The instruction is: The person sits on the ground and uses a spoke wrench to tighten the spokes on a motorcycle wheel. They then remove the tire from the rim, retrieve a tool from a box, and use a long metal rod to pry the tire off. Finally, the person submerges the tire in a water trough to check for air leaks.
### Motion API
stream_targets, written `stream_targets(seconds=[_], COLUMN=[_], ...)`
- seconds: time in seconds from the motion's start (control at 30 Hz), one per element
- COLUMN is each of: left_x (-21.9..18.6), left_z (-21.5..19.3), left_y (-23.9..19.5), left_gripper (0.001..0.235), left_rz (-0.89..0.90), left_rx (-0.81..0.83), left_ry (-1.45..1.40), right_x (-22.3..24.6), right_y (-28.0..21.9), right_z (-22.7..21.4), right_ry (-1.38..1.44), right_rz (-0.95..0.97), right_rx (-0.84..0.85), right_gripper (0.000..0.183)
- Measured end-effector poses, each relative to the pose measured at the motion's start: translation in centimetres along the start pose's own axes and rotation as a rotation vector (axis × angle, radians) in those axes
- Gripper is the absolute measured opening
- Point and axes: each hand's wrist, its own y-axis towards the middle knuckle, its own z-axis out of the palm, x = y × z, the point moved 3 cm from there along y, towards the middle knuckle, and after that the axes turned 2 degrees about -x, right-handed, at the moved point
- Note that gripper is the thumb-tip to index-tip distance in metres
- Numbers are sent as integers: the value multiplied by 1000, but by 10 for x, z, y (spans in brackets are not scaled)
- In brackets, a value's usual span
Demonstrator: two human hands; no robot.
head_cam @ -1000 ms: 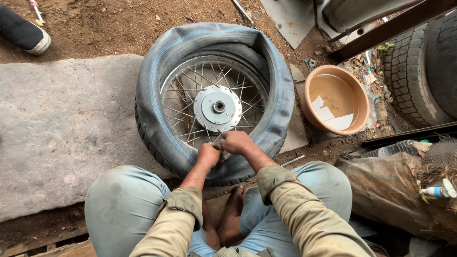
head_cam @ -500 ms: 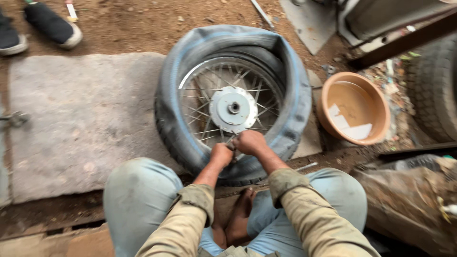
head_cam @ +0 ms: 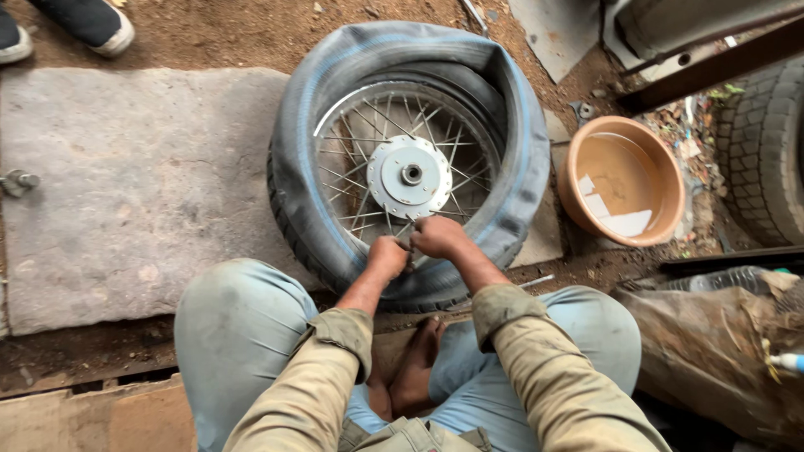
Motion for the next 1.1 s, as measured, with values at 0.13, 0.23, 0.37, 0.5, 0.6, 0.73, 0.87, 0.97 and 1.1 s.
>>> stream_targets(seconds=[0.13,0.23,0.37,0.5,0.6,0.73,0.87,0.97,1.1], left_x=[-5,-12,-13,-13,-10,-12,-17,-19,-20], left_z=[-3,-3,-7,-6,-8,-6,-9,-10,-10], left_y=[-8,-14,-23,-21,-18,-19,-24,-26,-26], left_gripper=[11,13,14,16,17,24,29,27,30], left_rz=[14,-11,-19,9,-10,-14,-27,-55,-53], left_rx=[11,18,25,73,77,88,81,85,115], left_ry=[-16,-68,-15,-80,-124,-87,-110,-129,-90], right_x=[-5,-11,-7,-11,-12,-8,-5,-4,-8], right_y=[-1,1,-1,-3,0,0,-5,-8,-6], right_z=[6,7,11,8,7,8,9,6,0], right_ry=[-46,-43,-20,-34,-32,-30,-75,-62,48], right_rz=[40,30,-14,45,37,-47,-1,8,18], right_rx=[13,38,9,64,69,2,7,11,-75], right_gripper=[39,40,38,44,41,32,44,46,36])
